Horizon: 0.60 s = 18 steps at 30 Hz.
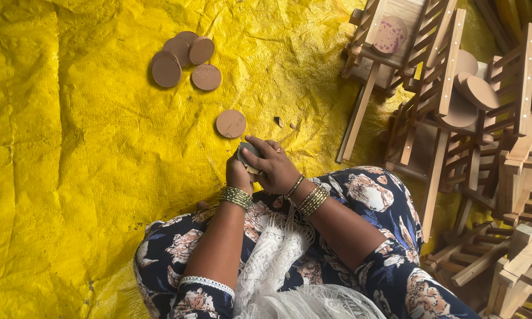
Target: The person sits on the floor and sands round wooden discs, holding each disc against a sanding block and rubbing it to smooth the surface. They place finished discs in a pile on the tarp and pick up new discs one at a time, occasionally brushing off debris.
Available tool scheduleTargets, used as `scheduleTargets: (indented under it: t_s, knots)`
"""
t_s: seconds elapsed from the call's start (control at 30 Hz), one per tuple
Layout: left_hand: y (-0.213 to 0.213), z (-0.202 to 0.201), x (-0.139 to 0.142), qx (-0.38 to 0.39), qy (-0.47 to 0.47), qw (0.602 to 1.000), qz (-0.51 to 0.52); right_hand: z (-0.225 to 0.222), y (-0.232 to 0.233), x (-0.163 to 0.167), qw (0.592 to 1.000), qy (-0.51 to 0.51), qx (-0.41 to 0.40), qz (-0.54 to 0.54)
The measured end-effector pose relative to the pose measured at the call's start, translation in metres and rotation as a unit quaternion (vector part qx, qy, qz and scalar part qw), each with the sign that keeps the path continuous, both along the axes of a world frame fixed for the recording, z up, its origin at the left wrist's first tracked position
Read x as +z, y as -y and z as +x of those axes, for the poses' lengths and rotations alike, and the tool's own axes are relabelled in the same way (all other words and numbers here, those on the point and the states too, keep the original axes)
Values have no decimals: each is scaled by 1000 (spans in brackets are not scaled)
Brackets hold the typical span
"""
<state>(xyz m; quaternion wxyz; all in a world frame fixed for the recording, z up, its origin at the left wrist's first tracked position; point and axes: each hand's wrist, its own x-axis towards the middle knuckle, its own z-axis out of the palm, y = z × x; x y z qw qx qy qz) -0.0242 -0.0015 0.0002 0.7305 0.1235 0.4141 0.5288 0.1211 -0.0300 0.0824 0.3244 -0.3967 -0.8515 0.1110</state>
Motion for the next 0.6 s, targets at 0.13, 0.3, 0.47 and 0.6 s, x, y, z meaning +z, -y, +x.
scheduleTargets:
  t_s: [0.13, 0.3, 0.47, 0.6]
  knots:
    - [2, -2, 1, 12, 54, 997, 55, 3, -4, -4, 998, -26, -24, -49]
    - [8, -12, 16, -7, 30, 990, 136, 9, -8, -6, 940, -151, -80, -296]
    - [6, -4, 24, -79, -37, 976, 200, 13, -7, -6, 788, -359, -68, -495]
    - [11, 1, 23, -205, -54, 976, 49, 13, -3, -8, 921, -234, -79, -302]
